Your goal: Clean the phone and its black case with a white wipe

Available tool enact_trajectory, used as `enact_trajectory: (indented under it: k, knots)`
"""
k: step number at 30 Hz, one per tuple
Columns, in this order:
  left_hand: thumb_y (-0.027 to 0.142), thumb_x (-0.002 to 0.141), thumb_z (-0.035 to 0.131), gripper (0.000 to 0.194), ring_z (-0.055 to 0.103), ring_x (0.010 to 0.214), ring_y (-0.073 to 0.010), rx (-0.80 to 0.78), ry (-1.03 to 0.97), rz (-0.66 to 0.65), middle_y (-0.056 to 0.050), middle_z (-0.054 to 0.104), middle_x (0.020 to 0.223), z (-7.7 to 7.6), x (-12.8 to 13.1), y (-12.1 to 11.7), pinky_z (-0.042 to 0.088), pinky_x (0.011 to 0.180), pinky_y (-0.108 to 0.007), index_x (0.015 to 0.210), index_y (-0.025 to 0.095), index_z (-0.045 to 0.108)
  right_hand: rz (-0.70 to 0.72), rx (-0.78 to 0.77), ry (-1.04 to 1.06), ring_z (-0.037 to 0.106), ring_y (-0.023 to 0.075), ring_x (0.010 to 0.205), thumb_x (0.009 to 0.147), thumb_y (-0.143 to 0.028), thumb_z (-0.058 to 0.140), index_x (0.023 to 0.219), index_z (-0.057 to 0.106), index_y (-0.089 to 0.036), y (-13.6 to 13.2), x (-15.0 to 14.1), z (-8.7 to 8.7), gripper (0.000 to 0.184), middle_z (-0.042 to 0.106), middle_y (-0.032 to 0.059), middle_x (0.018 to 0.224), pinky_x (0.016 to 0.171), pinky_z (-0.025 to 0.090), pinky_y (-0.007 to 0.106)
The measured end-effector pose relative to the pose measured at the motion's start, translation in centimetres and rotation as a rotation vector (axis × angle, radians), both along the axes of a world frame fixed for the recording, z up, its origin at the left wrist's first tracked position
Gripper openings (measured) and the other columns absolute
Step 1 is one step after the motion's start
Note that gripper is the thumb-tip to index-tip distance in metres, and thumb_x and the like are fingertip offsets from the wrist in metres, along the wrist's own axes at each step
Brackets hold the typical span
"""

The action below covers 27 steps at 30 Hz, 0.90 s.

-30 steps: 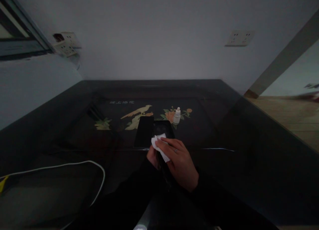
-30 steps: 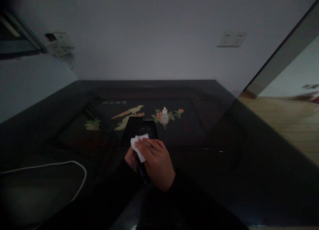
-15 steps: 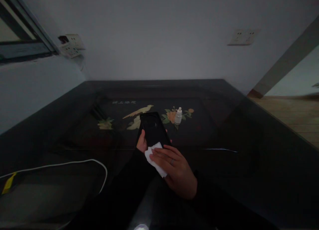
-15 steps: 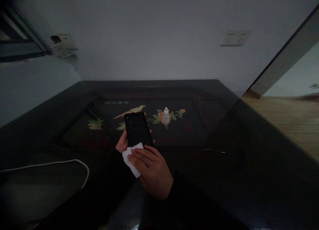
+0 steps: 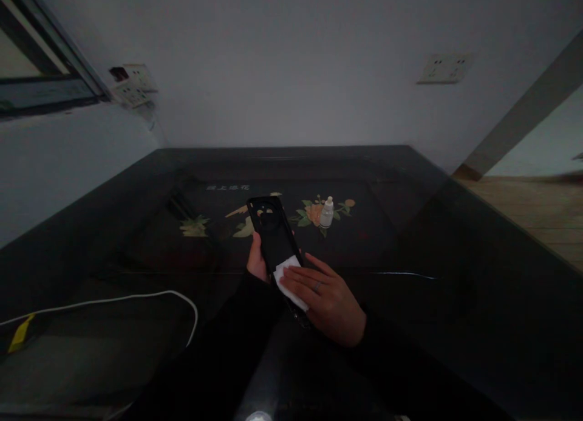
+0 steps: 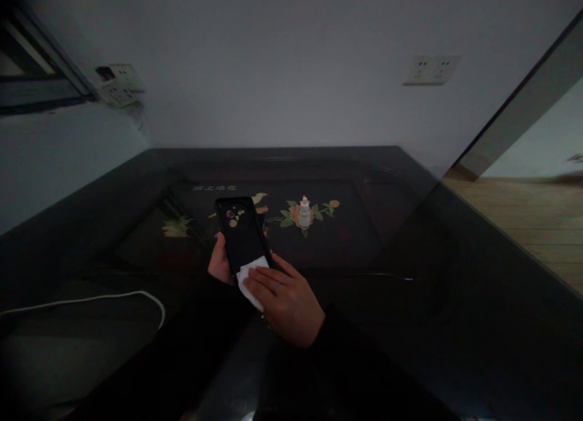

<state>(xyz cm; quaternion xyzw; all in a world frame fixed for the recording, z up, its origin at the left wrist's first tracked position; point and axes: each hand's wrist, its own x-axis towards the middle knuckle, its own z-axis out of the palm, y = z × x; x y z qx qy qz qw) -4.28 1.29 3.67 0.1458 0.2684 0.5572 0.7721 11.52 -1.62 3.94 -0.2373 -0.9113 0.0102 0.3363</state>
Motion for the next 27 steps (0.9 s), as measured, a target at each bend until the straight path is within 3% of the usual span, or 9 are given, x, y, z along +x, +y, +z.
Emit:
enact_trajectory:
  k: [7,11,16,21,24,27]
  knots:
    - [0.058,0.080,0.039,0.057,0.065,0.076,-0.0207,0.010,0.063,0.167,-0.010,0.068,0.095,-0.24,0.23,0.47,0.050,0.073,-0.034,0.106,0.012,0.059,-0.081,-0.110,0.007,0.057,0.0166,0.106,0.077,-0.002,0.040,0.114,0.055,-0.014,0.17,0.20,-0.05,0.041,0.063,0.0077,0.113,0.104,0.031,0.043]
    - [0.058,0.081,0.038,0.056,0.065,0.074,-0.0211,0.015,0.060,0.157,-0.009,0.069,0.090,-0.29,0.35,0.42,0.051,0.071,-0.034,0.097,0.011,0.062,-0.011,-0.114,0.026,0.054,0.0164,0.111,0.079,-0.005,0.042,0.116,0.054,-0.013,-0.10,0.01,-0.07,0.040,0.061,0.0076,0.117,0.105,0.032,0.041]
    - [0.055,0.082,0.039,0.053,0.065,0.073,-0.0204,0.040,0.084,0.194,-0.010,0.068,0.089,-0.23,0.49,0.25,0.051,0.071,-0.034,0.103,0.011,0.059,-0.101,-0.141,0.038,0.058,0.0169,0.106,0.075,0.000,0.039,0.113,0.056,-0.013,-0.15,-0.07,-0.39,0.043,0.063,0.0088,0.113,0.101,0.036,0.042]
    - [0.055,0.083,0.035,0.056,0.065,0.069,-0.0208,-0.007,0.035,0.149,-0.011,0.069,0.083,-0.05,0.57,0.27,0.052,0.066,-0.033,0.096,0.007,0.062,-0.013,-0.130,0.066,0.054,0.0159,0.111,0.076,-0.003,0.042,0.116,0.054,-0.015,-0.12,-0.02,-0.71,0.043,0.061,0.0076,0.116,0.103,0.035,0.040]
    - [0.052,0.083,0.038,0.052,0.065,0.069,-0.0193,0.015,0.052,0.199,-0.009,0.069,0.087,-0.16,0.62,0.29,0.052,0.068,-0.032,0.107,0.011,0.057,-0.090,-0.163,0.069,0.057,0.0160,0.107,0.076,-0.001,0.040,0.115,0.054,-0.016,-0.06,0.02,-0.75,0.045,0.063,0.0079,0.114,0.101,0.037,0.042]
    - [0.052,0.083,0.038,0.052,0.066,0.070,-0.0204,0.022,0.073,0.197,-0.009,0.068,0.088,-0.21,0.66,0.29,0.052,0.066,-0.033,0.113,0.012,0.054,-0.052,-0.168,0.080,0.055,0.0157,0.110,0.075,-0.001,0.040,0.115,0.055,-0.015,-0.17,-0.04,-0.78,0.044,0.062,0.0082,0.115,0.101,0.038,0.040]
